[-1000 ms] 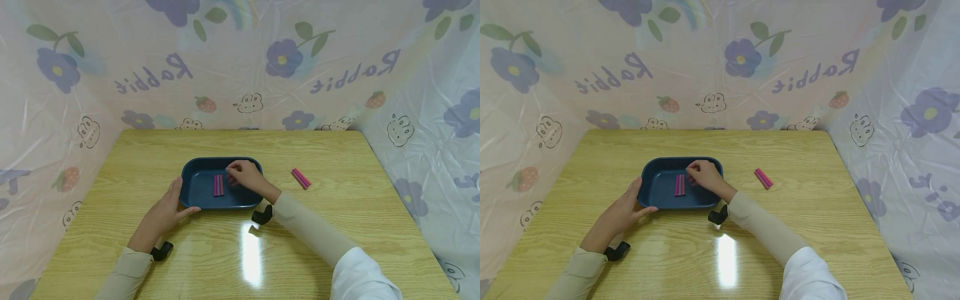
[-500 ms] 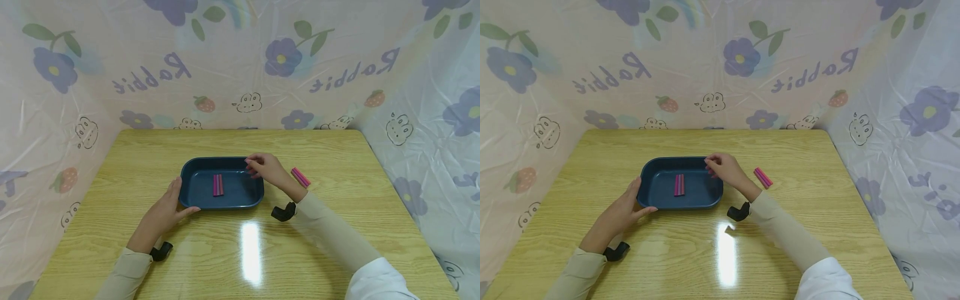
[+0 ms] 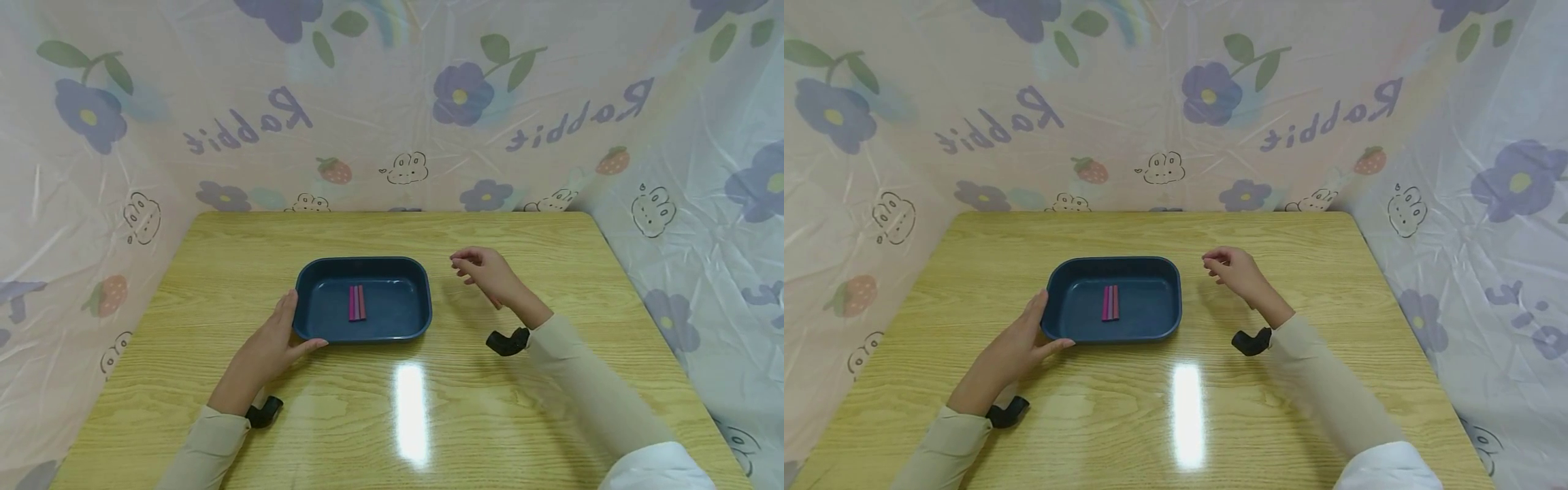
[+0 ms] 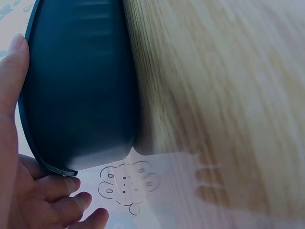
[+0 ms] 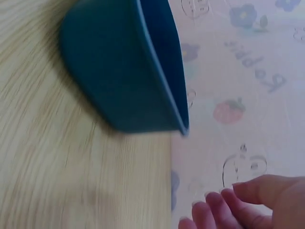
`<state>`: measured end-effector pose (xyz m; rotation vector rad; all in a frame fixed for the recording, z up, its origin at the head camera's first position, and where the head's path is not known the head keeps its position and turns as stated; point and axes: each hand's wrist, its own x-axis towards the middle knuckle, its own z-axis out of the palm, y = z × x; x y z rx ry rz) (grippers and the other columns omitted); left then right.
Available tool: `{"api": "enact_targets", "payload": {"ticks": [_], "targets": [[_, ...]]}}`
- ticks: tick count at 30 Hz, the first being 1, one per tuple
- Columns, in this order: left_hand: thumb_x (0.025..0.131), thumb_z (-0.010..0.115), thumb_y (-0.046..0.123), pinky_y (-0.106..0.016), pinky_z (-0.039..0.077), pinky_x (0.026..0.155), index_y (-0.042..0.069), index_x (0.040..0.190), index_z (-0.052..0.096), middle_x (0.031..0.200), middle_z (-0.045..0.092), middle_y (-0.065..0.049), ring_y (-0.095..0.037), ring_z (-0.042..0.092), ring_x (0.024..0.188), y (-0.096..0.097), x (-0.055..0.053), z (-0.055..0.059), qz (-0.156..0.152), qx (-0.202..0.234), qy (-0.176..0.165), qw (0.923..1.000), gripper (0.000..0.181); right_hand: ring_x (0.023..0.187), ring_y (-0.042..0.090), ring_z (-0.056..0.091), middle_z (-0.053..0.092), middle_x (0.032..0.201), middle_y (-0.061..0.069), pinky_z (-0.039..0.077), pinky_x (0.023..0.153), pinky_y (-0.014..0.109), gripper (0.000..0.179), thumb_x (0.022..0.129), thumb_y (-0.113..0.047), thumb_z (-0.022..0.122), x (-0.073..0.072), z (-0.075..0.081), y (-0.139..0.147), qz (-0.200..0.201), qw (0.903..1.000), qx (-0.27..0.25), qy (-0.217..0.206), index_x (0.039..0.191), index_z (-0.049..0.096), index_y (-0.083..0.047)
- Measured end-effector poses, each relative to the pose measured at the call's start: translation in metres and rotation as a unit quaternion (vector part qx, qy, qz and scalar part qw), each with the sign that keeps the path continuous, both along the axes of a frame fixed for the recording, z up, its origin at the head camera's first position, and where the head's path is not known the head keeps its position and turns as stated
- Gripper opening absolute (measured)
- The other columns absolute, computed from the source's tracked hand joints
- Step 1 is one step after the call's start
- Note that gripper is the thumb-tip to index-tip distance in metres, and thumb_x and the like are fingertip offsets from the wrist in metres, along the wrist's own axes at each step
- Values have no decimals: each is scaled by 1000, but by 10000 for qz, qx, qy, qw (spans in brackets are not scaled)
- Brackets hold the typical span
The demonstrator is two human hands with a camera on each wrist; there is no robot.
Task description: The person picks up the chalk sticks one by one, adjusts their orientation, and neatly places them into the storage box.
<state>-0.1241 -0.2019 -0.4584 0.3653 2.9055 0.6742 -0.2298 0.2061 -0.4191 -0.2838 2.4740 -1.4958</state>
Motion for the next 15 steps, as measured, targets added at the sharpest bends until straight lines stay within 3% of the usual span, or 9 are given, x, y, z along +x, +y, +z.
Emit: {"api": "enact_targets", "payload": {"ticks": [15], "targets": [[76,44,76,-54,29,102,8,149,-6,154,4,-17,-36,17,137,0,0,-1,8,-16,32,10000,112,100,35,56,59,113,18,49,80,46,34,97,-23,52,-1,-12,57,-332,9879,1497,230,121,57,1]]}}
